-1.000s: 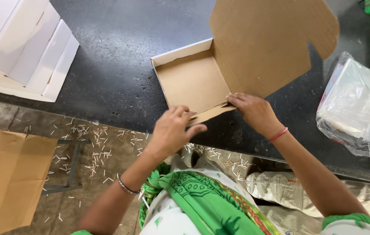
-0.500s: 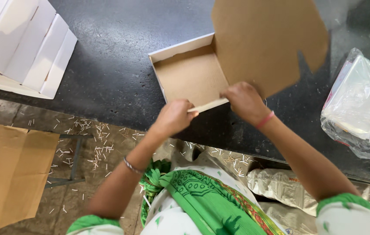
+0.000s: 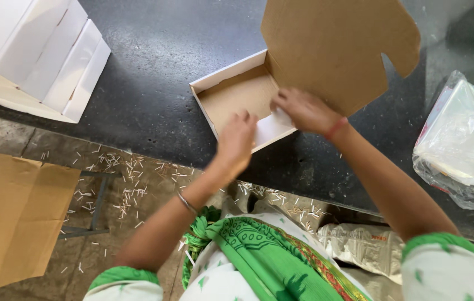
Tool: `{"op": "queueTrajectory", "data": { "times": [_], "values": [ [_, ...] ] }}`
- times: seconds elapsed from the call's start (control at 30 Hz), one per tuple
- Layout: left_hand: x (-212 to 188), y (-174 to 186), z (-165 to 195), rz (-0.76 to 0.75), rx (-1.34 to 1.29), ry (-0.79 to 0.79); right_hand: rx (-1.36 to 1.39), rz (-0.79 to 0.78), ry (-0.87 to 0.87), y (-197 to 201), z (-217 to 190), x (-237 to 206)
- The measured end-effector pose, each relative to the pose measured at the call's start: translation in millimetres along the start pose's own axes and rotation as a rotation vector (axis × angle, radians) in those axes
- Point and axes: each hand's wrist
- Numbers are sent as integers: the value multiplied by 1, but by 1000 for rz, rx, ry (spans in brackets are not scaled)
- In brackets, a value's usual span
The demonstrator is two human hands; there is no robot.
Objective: The person folds flat white cardboard boxes into open boxes, creasing the sides and stacking the finished boxes on the workbench. They then wrap round white light fixtures in clear plastic film, twisting the film closed, and begin folding another box.
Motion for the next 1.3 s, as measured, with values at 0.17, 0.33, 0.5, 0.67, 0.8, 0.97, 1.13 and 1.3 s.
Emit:
{"op": "queueTrajectory", "data": {
  "times": [0.17, 0.33, 0.5, 0.67, 0.8, 0.97, 1.13, 1.3],
  "values": [
    [-44, -13, 32, 315, -75, -48, 227, 259, 288, -15, -10, -43],
    [-50, -27, 27, 233, 20, -50, 161, 224, 121, -29, -19, -43],
    [-41, -37, 23, 274, 91, -43, 36, 239, 104, -43, -15, -31],
    [-37, -44, 23, 187, 123, 41, -69, 100, 55, -47, -12, -22],
    [-37, -34, 13, 329, 109, 8, 16, 444, 146, -49, -24, -34],
    [-19, -8, -29, 246, 250, 265, 201, 681, -229, -51, 3, -93],
    [5, -10, -48, 273, 109, 309, 144, 533, -269, -47, 54, -161],
    [40, -23, -40, 249, 95, 383, 844, 130, 31, -55, -4, -223]
  ]
}}
Point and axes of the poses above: each hand's wrist, its own x-axis towards the middle knuckle, its own y-axis out of the back of the hand, z = x × y, and after that the axes turned 9 degrees about z, right-handed
